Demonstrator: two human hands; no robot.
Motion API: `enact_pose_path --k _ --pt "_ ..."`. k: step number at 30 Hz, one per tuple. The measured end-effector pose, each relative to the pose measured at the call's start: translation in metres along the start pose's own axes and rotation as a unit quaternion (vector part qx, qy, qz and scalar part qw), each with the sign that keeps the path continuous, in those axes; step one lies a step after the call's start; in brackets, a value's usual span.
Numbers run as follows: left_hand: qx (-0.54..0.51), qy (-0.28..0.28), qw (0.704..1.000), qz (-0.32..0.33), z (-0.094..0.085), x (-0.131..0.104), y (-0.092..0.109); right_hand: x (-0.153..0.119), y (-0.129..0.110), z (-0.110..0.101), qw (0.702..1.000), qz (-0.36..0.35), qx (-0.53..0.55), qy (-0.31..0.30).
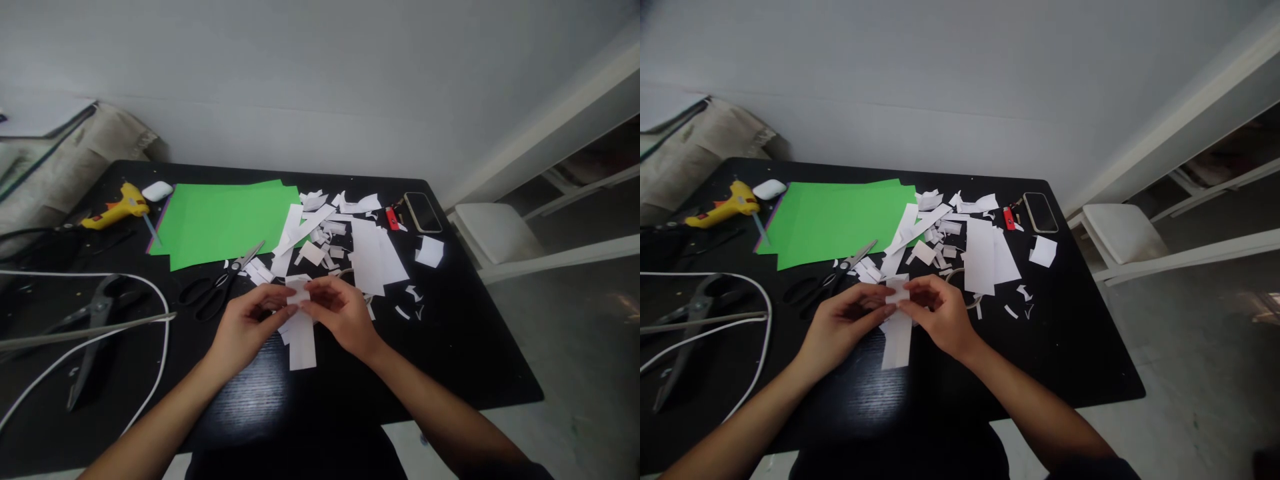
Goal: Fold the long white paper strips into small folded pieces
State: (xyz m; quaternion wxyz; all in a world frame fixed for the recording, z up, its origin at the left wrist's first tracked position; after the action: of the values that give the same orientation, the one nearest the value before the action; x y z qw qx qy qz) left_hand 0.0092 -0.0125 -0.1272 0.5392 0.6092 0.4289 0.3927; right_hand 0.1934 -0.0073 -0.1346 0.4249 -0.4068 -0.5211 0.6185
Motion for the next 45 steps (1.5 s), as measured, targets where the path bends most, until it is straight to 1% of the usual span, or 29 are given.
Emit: enact_pose_path --k 2,6,13,17,22,28,30,35,38,40,43,45 --pt "-0.007 0.005 1.0 0.001 -0.0003 0.0 -0.0009 -0.001 0.0009 0.0005 1.0 -0.004 -0.007 -0.007" --pt "-0.006 0.017 1.0 0.002 -0.0014 -0.0007 -0.0027 -0.0021 0.002 0.001 1.0 -0.017 -0.021 -0.002" --pt "0.066 0.039 0.997 0.014 -0.0034 -0.0032 -0.0026 -0.0036 0.0006 0.0004 0.996 -0.055 -0.067 0.017" --pt "0.103 0.047 0.993 0.03 -0.0037 -0.0046 -0.0003 -0.0039 -0.0005 0.0006 0.995 -0.062 -0.074 0.02" --pt "0.094 0.054 0.994 0.027 -0.0041 -0.0035 0.0015 -0.0036 -0.0008 0.0006 0.997 -0.052 -0.062 0.021" --pt "0.053 0.032 0.997 0.038 -0.001 -0.0011 0.0055 -0.0024 0.0023 -0.0009 0.999 -0.013 -0.02 0.025" --pt "0.043 0.029 0.998 0.035 -0.0009 -0.0012 0.0061 -0.0021 0.0019 -0.001 0.999 -0.012 -0.018 0.026" --pt "0.03 0.001 1.0 0.009 -0.0027 -0.002 0.0047 -0.0014 -0.0021 -0.0018 0.999 -0.012 -0.028 0.036" --pt "0.014 -0.015 1.0 -0.004 -0.0022 -0.0023 0.0041 -0.0001 -0.0022 -0.0036 0.999 0.003 -0.003 0.045" --pt "-0.01 -0.032 0.999 -0.001 0.0 -0.0025 0.0046 0.0011 -0.0009 -0.005 0.998 0.014 0.018 0.05" --pt "-0.047 -0.053 0.997 0.007 0.0034 -0.0027 0.0057 0.0027 0.002 -0.0056 0.998 0.021 0.036 0.046" --pt "-0.054 -0.057 0.997 0.004 0.0041 -0.0029 0.0056 0.0032 0.004 -0.0047 0.998 0.022 0.051 0.04"
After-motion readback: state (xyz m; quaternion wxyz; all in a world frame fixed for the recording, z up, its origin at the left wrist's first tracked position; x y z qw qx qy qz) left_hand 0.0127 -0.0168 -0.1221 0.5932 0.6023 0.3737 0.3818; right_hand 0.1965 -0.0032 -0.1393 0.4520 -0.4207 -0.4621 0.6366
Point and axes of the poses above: each hand's wrist, its own x-axis towards the middle knuckle, its own z-axis out of the palm, y = z × x, the point moved 3 cm from there along x, towards the middle knuckle, and after that the axes turned 10 degrees about -y, right-handed, at the moved point
